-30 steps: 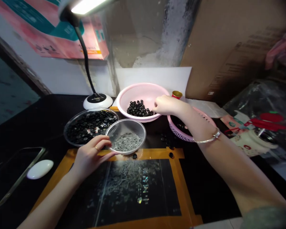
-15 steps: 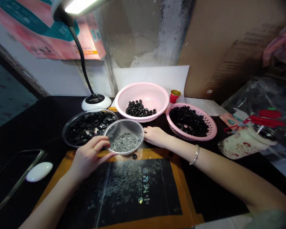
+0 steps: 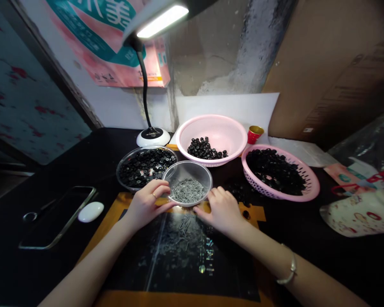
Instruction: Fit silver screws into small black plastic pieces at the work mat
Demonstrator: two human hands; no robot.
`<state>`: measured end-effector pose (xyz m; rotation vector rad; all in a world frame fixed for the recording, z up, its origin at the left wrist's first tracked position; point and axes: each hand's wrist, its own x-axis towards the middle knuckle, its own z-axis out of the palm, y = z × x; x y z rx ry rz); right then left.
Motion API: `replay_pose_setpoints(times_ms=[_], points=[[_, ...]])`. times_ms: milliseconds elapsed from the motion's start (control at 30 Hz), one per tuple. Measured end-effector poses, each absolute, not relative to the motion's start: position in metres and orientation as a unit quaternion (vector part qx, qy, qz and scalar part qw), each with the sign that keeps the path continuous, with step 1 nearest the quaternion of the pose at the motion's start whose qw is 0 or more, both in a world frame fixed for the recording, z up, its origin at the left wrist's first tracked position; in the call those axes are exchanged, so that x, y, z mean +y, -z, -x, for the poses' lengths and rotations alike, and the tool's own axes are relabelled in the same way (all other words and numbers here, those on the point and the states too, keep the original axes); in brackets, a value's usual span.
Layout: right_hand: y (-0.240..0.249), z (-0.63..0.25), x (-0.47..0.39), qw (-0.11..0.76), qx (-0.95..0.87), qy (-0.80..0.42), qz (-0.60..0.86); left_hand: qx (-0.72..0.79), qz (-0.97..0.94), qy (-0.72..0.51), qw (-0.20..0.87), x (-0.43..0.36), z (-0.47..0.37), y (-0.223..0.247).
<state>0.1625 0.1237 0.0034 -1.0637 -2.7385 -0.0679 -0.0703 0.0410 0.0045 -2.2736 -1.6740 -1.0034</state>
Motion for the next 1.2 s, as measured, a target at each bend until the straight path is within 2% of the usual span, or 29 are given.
replay_pose_setpoints(times_ms=[200, 633, 767, 933, 1033, 1067, 1133, 1200], points=[[0.013, -0.157, 0.117, 0.12, -0.921, -0.004, 0.37, -0.558, 0.754, 0.339, 0.071, 0.041, 0.071, -0.003], [0.003, -0.212, 0.147, 0.113, -0.86, 0.042, 0.497, -0.532, 0.764, 0.363, 0.046, 0.039, 0.064, -0.007], [0.003, -0.222, 0.144, 0.144, -0.847, 0.024, 0.512, -0.532, 0.757, 0.378, 0.021, 0.039, 0.062, -0.006], [0.011, -0.224, 0.139, 0.189, -0.841, -0.021, 0.506, -0.525, 0.754, 0.39, -0.065, 0.036, 0.063, -0.011], [0.017, -0.226, 0.139, 0.209, -0.841, -0.048, 0.496, -0.577, 0.703, 0.41, -0.074, 0.044, 0.083, -0.019], [0.018, -0.227, 0.14, 0.213, -0.841, -0.057, 0.493, -0.619, 0.673, 0.402, -0.051, 0.051, 0.094, -0.022], [0.021, -0.229, 0.142, 0.219, -0.842, -0.074, 0.489, -0.709, 0.644, 0.287, 0.002, 0.071, 0.119, -0.026], [0.023, -0.231, 0.143, 0.221, -0.842, -0.088, 0.485, -0.737, 0.632, 0.24, 0.011, 0.096, 0.144, -0.027]])
